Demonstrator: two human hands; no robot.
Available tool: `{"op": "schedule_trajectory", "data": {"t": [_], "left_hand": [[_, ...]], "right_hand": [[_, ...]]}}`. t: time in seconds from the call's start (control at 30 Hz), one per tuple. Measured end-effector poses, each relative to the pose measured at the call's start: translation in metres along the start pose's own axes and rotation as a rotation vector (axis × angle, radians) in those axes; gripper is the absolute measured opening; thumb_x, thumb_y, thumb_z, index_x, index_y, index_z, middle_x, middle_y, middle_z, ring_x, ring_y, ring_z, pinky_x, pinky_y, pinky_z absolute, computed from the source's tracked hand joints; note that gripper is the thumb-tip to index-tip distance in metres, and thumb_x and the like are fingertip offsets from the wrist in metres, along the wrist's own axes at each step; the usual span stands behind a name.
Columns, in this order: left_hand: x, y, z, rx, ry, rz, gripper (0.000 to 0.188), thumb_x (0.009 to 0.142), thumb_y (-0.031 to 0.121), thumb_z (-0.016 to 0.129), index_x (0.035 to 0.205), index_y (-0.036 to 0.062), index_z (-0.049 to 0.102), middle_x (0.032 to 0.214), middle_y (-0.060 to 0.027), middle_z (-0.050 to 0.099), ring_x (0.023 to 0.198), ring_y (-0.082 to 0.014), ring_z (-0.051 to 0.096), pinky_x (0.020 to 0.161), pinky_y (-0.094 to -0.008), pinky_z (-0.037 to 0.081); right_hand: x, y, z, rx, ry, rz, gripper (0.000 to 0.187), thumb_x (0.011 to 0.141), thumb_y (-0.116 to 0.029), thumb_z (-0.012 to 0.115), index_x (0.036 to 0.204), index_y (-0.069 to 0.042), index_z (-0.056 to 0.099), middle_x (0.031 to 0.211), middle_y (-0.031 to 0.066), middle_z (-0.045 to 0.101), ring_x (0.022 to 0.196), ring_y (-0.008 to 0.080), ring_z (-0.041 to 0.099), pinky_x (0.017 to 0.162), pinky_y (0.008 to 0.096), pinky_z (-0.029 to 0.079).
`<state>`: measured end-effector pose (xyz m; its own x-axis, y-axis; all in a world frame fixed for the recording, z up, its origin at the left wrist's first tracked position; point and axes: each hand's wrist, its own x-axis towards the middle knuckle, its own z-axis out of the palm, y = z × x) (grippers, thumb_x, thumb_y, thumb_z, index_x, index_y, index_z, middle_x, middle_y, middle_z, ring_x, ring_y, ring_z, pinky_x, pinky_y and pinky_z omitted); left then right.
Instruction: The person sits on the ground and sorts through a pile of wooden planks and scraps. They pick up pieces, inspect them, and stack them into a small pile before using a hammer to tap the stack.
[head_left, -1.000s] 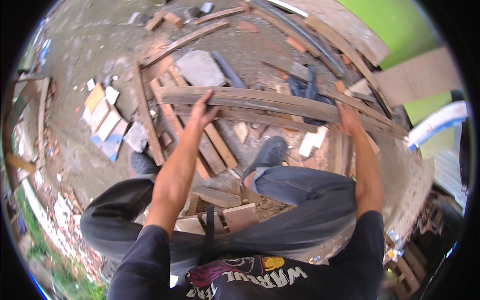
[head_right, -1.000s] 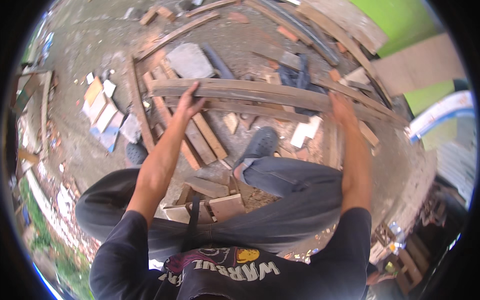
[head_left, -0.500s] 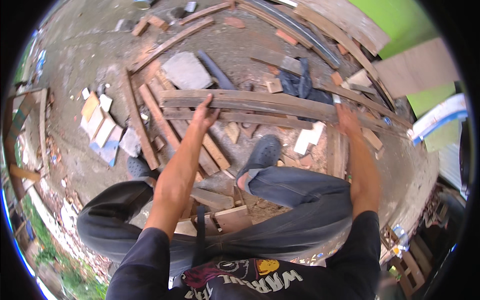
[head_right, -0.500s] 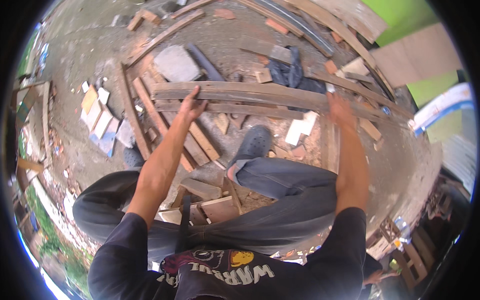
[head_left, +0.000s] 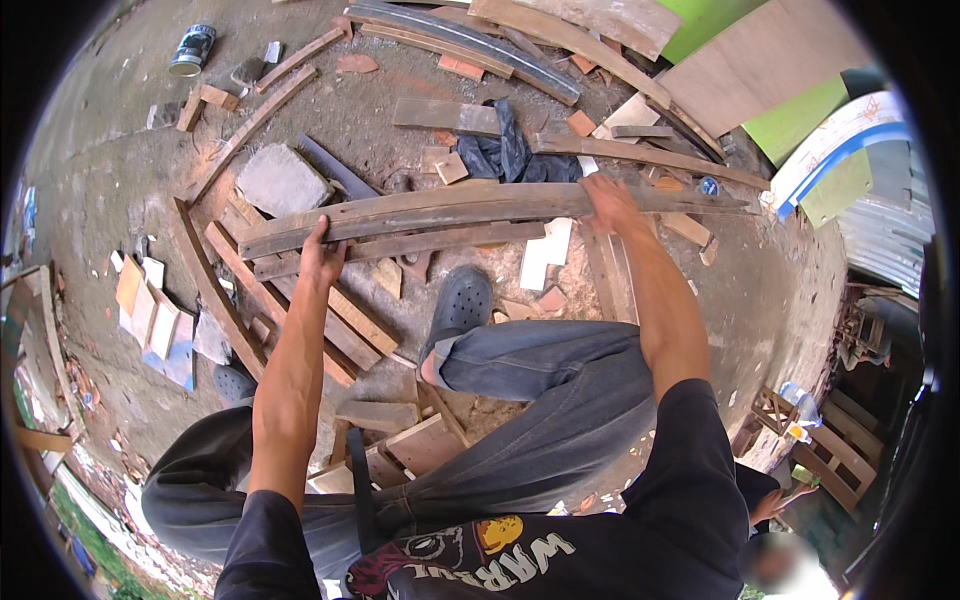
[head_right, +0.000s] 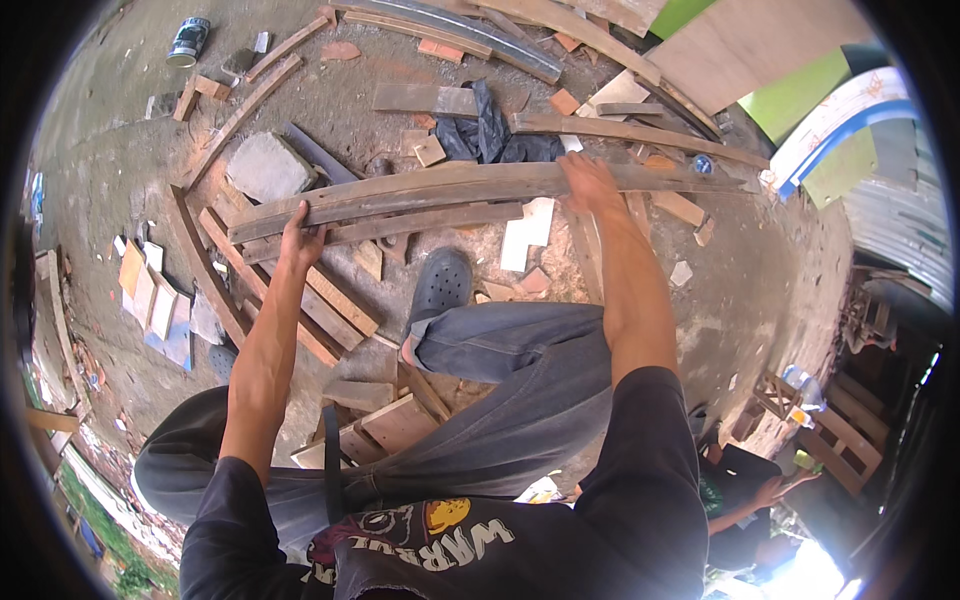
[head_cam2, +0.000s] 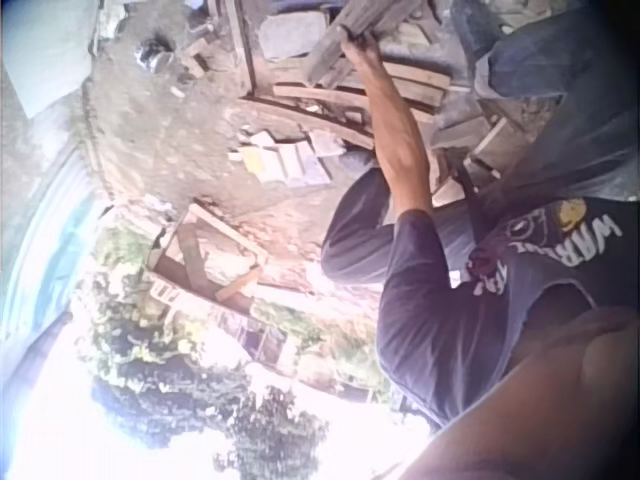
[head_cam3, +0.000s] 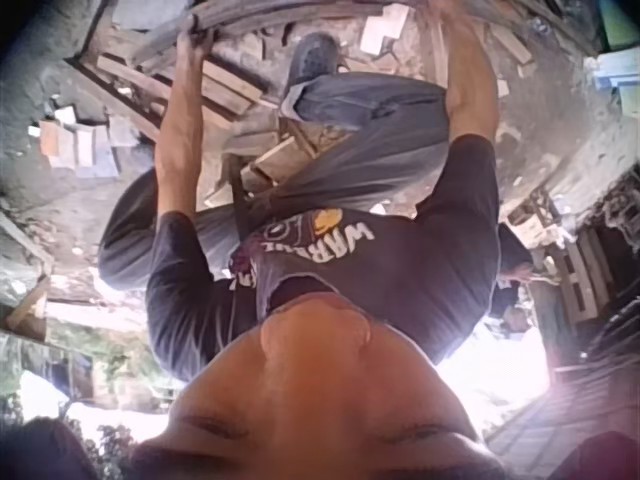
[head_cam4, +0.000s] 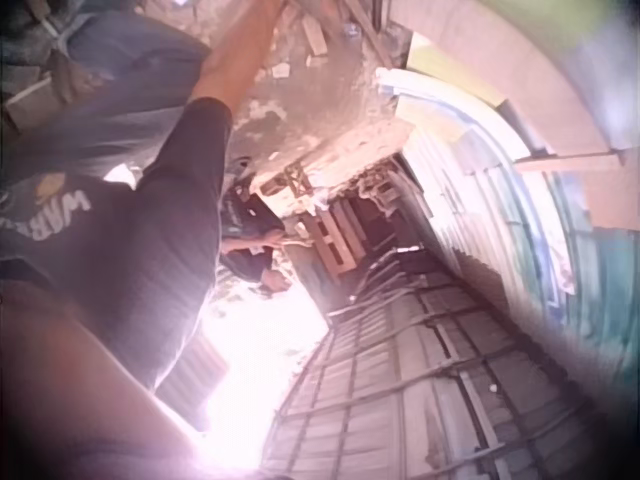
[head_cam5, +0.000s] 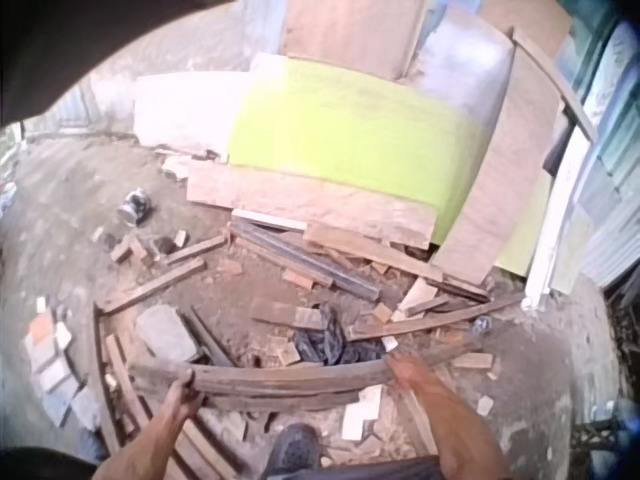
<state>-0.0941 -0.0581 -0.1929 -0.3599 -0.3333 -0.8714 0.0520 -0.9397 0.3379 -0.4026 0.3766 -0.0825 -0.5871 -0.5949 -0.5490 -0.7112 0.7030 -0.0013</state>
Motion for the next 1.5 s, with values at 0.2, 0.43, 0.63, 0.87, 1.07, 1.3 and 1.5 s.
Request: {"op": "schedule_trajectory", "data": {"t": [0.2,0.43,0.63,0.87,1.07,1.3,1.5], "left_hand": [[-0.031,0.046,-0.009,-0.105,-0.076,0.164,0.034,0.083,0.015,0.076,0.111,0.0062,0.059,0.111,-0.0076,0.061,0.107,-0.0244,0.056,0.102,-0.0409,0.047],[-0.102,0.148,-0.029,-0.338,-0.166,0.518,0.031,0.083,0.020,0.066,0.108,0.0037,0.059,0.110,-0.0126,0.062,0.110,-0.0300,0.057,0.104,-0.0473,0.044],[-0.175,0.209,-0.056,-0.400,-0.437,0.667,0.071,0.080,0.025,0.055,0.142,-0.0058,0.039,0.145,-0.0185,0.045,0.125,-0.0362,0.048,0.115,-0.0504,0.027],[-0.218,0.212,-0.090,-0.541,-0.754,0.670,0.046,0.077,0.033,0.063,0.106,0.0011,0.047,0.101,-0.0126,0.050,0.103,-0.0311,0.049,0.103,-0.0478,0.038],[-0.235,0.177,-0.081,-0.500,-0.579,0.741,0.034,0.079,0.027,0.059,0.097,-0.0009,0.054,0.091,-0.0125,0.056,0.091,-0.0281,0.056,0.095,-0.0454,0.044],[-0.240,0.172,-0.076,-0.514,-0.505,0.687,0.027,0.081,0.023,0.058,0.094,0.0003,0.056,0.089,-0.0123,0.059,0.087,-0.0274,0.058,0.091,-0.0454,0.047],[-0.249,0.154,-0.076,-0.451,-0.297,0.689,0.029,0.083,0.027,0.056,0.096,0.0003,0.056,0.089,-0.0139,0.059,0.087,-0.0308,0.058,0.086,-0.0467,0.048]], "right_hand": [[0.000,-0.028,-0.040,-0.027,0.134,-0.180,0.080,0.070,-0.033,0.080,0.135,-0.003,0.045,0.135,0.0186,0.049,0.130,0.0347,0.044,0.109,0.0489,0.032],[0.000,-0.109,-0.102,-0.021,0.306,-0.361,0.084,0.064,-0.041,0.081,0.129,0.000,0.047,0.127,0.0201,0.052,0.123,0.0369,0.048,0.101,0.0488,0.042],[-0.044,-0.186,-0.150,0.017,0.273,-0.420,0.079,0.066,-0.041,0.078,0.122,0.003,0.046,0.117,0.0214,0.053,0.106,0.0364,0.058,0.081,0.0442,0.054],[-0.106,-0.222,-0.167,0.008,0.135,-0.406,0.077,0.064,-0.035,0.081,0.122,0.000,0.045,0.106,0.0206,0.062,0.099,0.0379,0.062,0.081,0.0463,0.053],[-0.128,-0.220,-0.147,-0.082,0.056,-0.233,0.079,0.063,-0.036,0.084,0.123,-0.001,0.047,0.113,0.0198,0.062,0.112,0.0376,0.057,0.090,0.0514,0.045],[-0.091,-0.235,-0.106,-0.187,0.027,-0.030,0.075,0.071,-0.032,0.077,0.132,-0.004,0.045,0.131,0.0158,0.055,0.124,0.0322,0.051,0.099,0.0518,0.039],[-0.080,-0.284,-0.124,-0.144,-0.186,-0.051,0.109,0.063,-0.056,0.084,0.148,-0.011,0.033,0.146,0.0150,0.044,0.135,0.0302,0.041,0.107,0.0574,0.031]]}}
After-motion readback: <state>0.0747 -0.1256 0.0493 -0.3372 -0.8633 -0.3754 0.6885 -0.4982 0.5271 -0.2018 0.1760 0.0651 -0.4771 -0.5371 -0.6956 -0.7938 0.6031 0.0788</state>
